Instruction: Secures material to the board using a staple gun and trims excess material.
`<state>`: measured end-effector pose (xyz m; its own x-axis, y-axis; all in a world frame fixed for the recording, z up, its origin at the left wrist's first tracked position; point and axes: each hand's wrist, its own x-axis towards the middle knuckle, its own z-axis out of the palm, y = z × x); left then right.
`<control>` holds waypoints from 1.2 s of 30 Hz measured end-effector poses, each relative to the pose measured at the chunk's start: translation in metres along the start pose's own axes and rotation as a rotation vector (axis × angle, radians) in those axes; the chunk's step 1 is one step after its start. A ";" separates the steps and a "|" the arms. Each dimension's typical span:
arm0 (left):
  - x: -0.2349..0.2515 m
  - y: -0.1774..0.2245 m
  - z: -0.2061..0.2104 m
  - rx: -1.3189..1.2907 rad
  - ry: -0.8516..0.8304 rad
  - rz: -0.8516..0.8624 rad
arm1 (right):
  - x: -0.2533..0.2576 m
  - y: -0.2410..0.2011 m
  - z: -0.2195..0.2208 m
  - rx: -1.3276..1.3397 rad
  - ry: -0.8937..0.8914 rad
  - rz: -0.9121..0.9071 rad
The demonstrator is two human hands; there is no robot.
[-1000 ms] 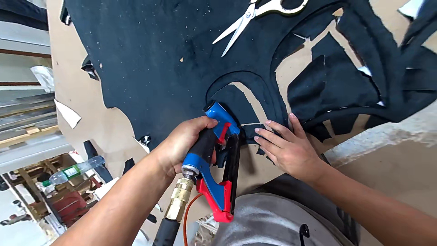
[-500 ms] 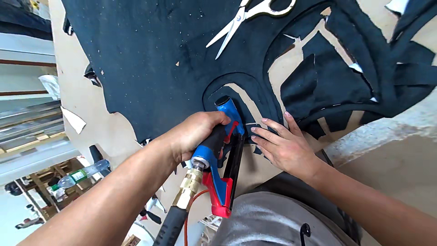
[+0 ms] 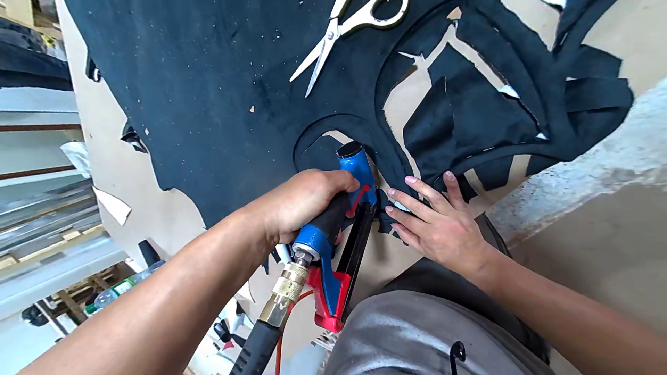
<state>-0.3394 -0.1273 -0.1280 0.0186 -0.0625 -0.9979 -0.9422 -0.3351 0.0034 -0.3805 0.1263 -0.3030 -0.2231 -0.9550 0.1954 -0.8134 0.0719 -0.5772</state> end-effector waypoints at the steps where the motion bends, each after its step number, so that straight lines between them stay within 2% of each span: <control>1: 0.000 0.001 0.000 0.009 0.000 -0.001 | 0.000 0.000 0.000 -0.003 -0.004 -0.004; 5: 0.000 0.008 0.002 0.040 -0.004 0.006 | -0.001 0.001 -0.002 0.030 0.001 0.000; 8: -0.001 0.014 0.003 0.047 -0.019 0.026 | -0.017 -0.005 -0.008 0.111 0.089 0.145; 11: -0.001 0.019 0.011 0.086 -0.042 0.029 | -0.036 -0.013 -0.005 0.068 0.135 0.318; 13: 0.000 0.021 0.018 0.122 -0.049 0.026 | -0.037 -0.014 -0.001 0.039 0.128 0.369; 23: -0.004 0.027 0.033 0.282 -0.024 0.059 | -0.036 -0.013 -0.001 0.013 0.062 0.372; 29: -0.013 0.028 0.049 0.548 -0.047 0.130 | -0.036 -0.011 -0.002 0.017 0.050 0.355; 36: -0.010 0.030 0.060 0.626 -0.015 0.139 | -0.037 -0.009 -0.001 -0.010 0.038 0.337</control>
<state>-0.3876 -0.0806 -0.1219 -0.1186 -0.0517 -0.9916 -0.9526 0.2877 0.0990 -0.3653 0.1611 -0.3044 -0.5004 -0.8655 0.0242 -0.6955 0.3852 -0.6065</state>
